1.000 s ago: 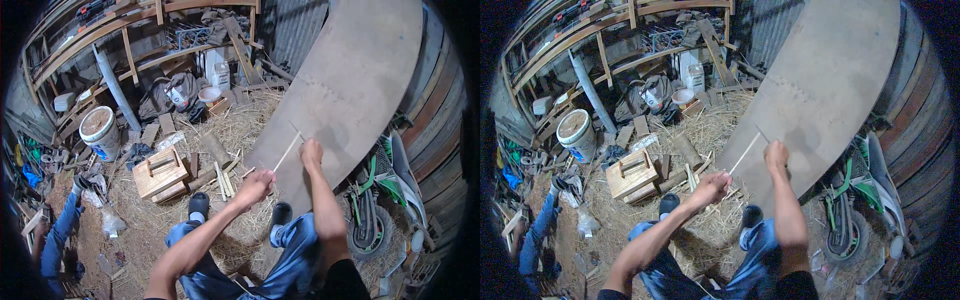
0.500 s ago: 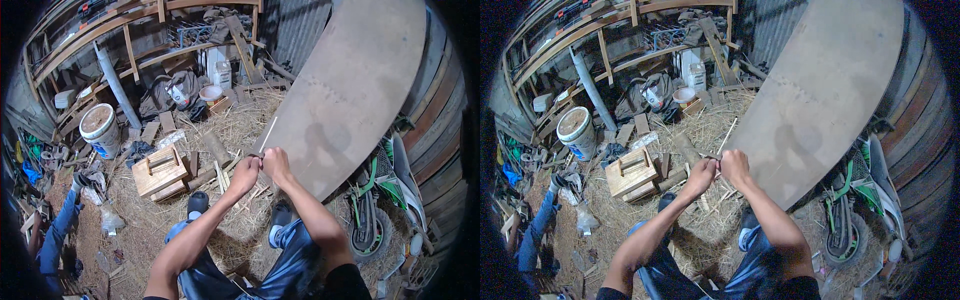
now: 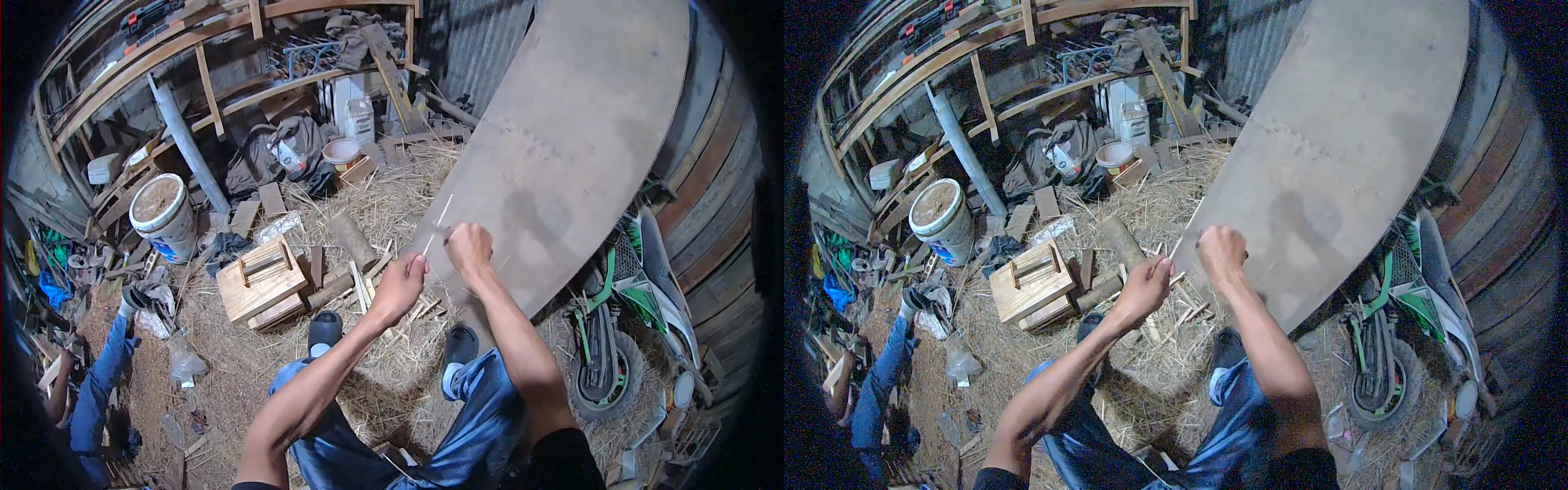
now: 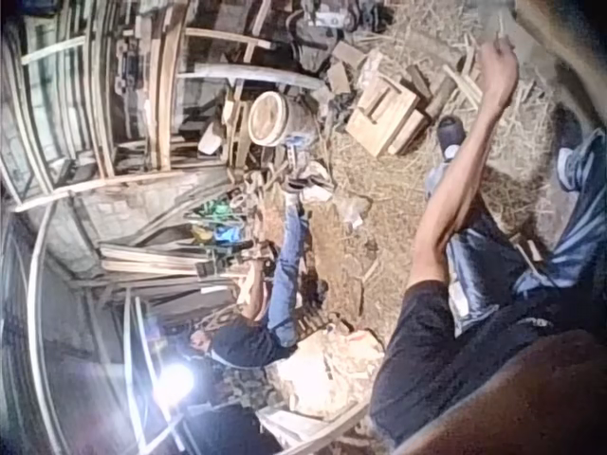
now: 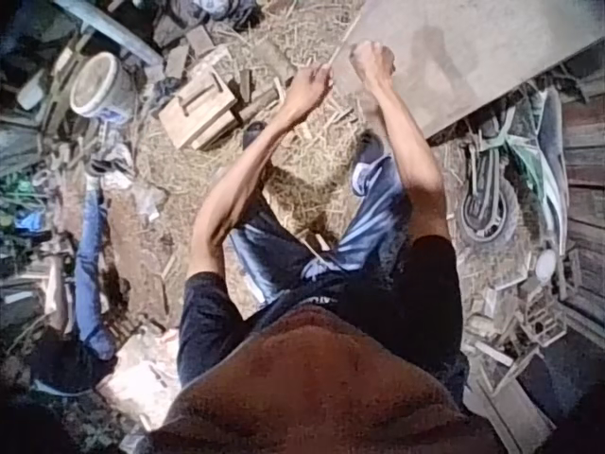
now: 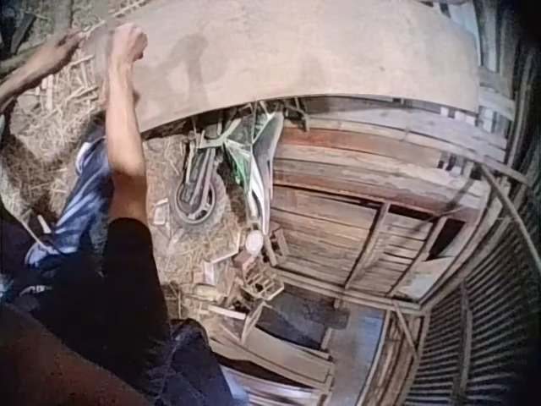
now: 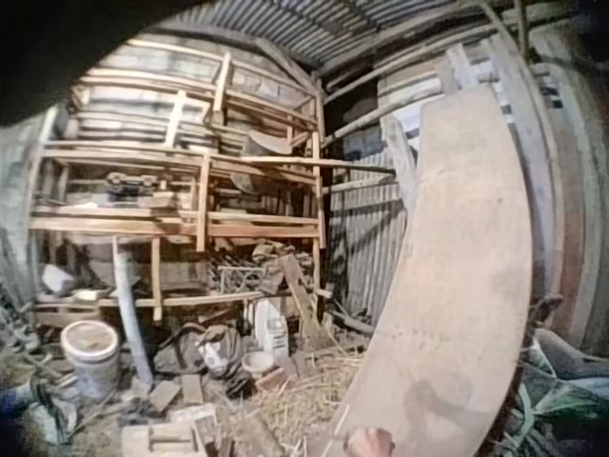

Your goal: The person carves and shapes small pieces of wood using a knife while sitting on a straw-covered floor, eventually assembling them into a small wooden frame.

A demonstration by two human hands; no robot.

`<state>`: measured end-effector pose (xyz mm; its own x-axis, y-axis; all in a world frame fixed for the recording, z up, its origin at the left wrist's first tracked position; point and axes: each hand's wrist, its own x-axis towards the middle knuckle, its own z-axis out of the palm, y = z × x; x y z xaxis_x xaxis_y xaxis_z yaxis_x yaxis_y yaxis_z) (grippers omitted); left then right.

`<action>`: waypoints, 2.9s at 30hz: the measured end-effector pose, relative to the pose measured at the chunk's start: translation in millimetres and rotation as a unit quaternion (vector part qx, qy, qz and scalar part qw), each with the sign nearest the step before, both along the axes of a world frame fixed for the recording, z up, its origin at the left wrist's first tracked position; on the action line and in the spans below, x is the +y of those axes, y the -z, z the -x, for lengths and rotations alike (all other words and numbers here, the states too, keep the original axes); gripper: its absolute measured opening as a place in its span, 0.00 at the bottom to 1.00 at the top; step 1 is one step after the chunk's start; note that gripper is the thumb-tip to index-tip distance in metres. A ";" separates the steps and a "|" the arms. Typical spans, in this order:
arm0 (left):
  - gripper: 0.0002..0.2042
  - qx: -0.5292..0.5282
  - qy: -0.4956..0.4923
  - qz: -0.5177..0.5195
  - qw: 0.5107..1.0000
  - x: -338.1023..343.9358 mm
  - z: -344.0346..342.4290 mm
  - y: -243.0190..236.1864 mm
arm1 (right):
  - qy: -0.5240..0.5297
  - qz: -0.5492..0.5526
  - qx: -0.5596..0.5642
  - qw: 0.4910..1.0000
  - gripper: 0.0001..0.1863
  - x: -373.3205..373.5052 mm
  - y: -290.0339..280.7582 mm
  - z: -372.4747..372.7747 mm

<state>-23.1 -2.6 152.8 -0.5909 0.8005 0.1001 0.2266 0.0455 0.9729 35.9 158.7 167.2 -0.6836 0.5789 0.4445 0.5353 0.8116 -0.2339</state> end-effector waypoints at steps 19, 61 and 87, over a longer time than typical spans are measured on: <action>0.13 -0.086 0.052 0.009 0.995 -0.7 -6.9 -10.1 | 0.017 0.004 -0.016 1.000 0.07 19.3 -3.6 -5.6; 0.13 -0.146 0.149 0.005 0.978 -25.0 0.5 -20.0 | 0.069 0.017 0.070 0.995 0.09 49.8 8.0 -3.6; 0.13 0.132 -0.037 0.025 0.990 -13.6 -3.5 -11.3 | 0.076 -0.002 0.012 0.997 0.08 39.2 3.5 3.8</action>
<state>-19.6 -16.2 164.2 -0.6068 0.7637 0.2205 0.4671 0.1181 0.8763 32.1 197.9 163.7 -0.5768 0.6736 0.4622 0.6467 0.7222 -0.2454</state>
